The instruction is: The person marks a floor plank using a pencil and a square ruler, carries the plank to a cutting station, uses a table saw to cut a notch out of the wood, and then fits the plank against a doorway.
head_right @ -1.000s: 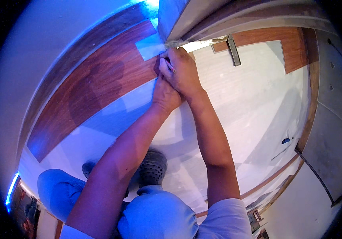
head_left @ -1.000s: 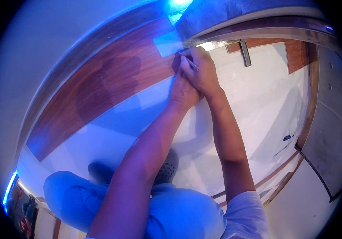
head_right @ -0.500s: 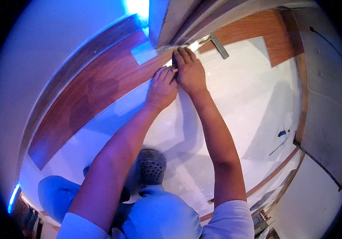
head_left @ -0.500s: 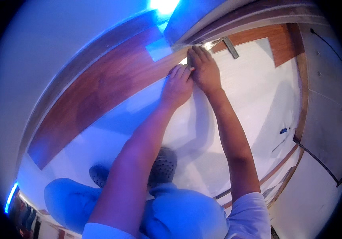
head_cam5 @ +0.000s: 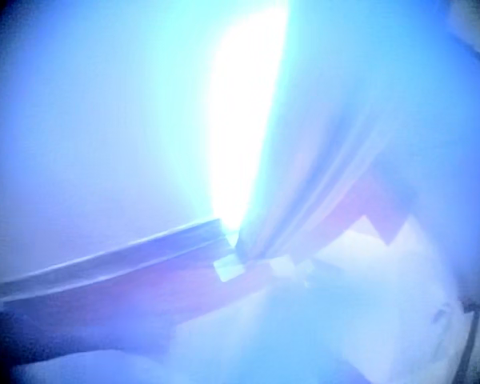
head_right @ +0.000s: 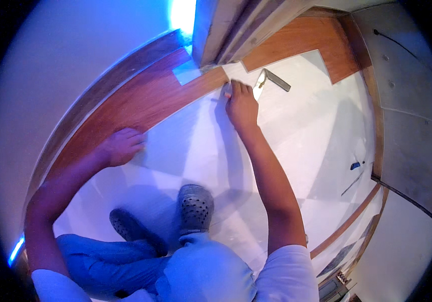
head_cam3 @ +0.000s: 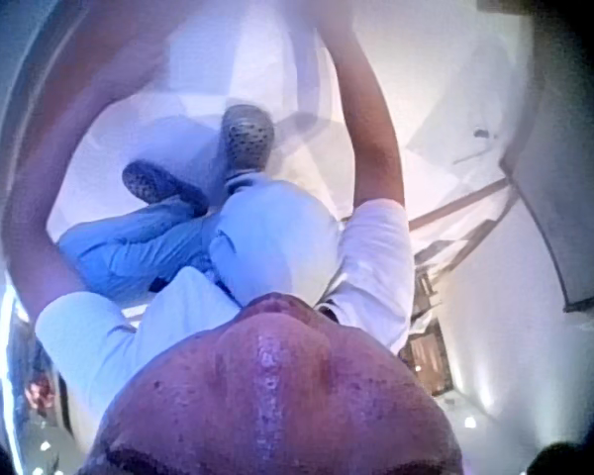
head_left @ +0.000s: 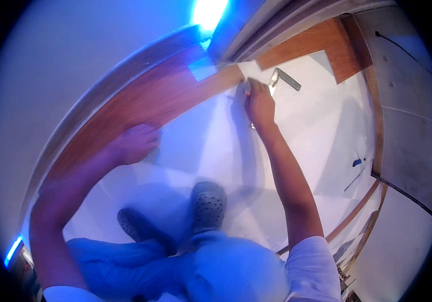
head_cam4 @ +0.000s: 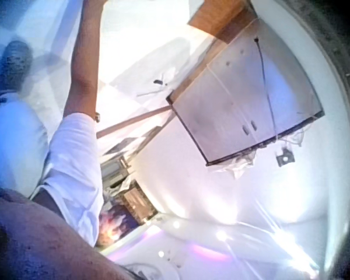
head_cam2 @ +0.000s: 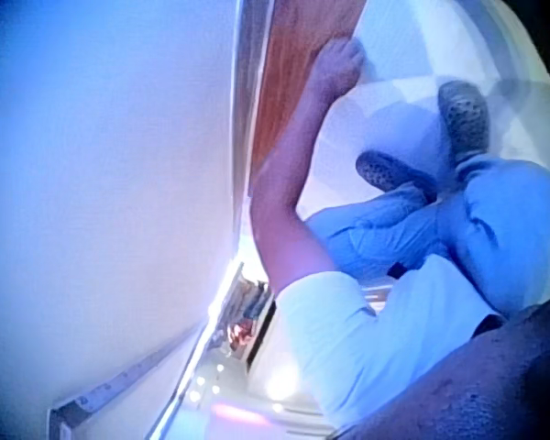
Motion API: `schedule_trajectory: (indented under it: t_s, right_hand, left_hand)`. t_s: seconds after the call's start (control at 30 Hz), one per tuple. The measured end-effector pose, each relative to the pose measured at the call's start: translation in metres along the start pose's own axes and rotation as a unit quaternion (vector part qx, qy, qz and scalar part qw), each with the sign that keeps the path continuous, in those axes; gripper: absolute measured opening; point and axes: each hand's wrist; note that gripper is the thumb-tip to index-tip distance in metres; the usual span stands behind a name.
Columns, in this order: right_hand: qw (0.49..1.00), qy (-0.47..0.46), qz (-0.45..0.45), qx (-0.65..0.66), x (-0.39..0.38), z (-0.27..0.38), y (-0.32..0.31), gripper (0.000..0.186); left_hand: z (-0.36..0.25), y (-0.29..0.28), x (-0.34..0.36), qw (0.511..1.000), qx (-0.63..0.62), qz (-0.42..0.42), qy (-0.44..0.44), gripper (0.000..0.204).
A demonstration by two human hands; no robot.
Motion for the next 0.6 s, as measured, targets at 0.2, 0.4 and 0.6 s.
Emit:
schedule_trajectory:
  t_s: [0.2,0.4,0.6]
  right_hand:
    - [0.985,0.067,-0.012,0.160,0.036,0.005,0.043,0.037]
    - [0.844,0.280,0.056,0.453,0.049,-0.044,0.002,0.034]
    - [0.724,0.248,0.232,0.601,0.031,0.039,-0.010,0.038]
  left_hand:
    - [-0.066,-0.023,-0.167,0.927,-0.119,0.075,-0.349,0.025]
    - [-0.151,0.099,-0.221,0.488,-0.594,-0.172,-0.616,0.036]
    - [-0.232,0.220,-0.232,0.248,-0.685,-0.487,-0.481,0.032]
Point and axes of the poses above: each hand's wrist, its own x-axis towards the middle knuckle, its own y-axis out of the palm, z = x × y, and after that the axes turned 14 degrees about x, right-handed
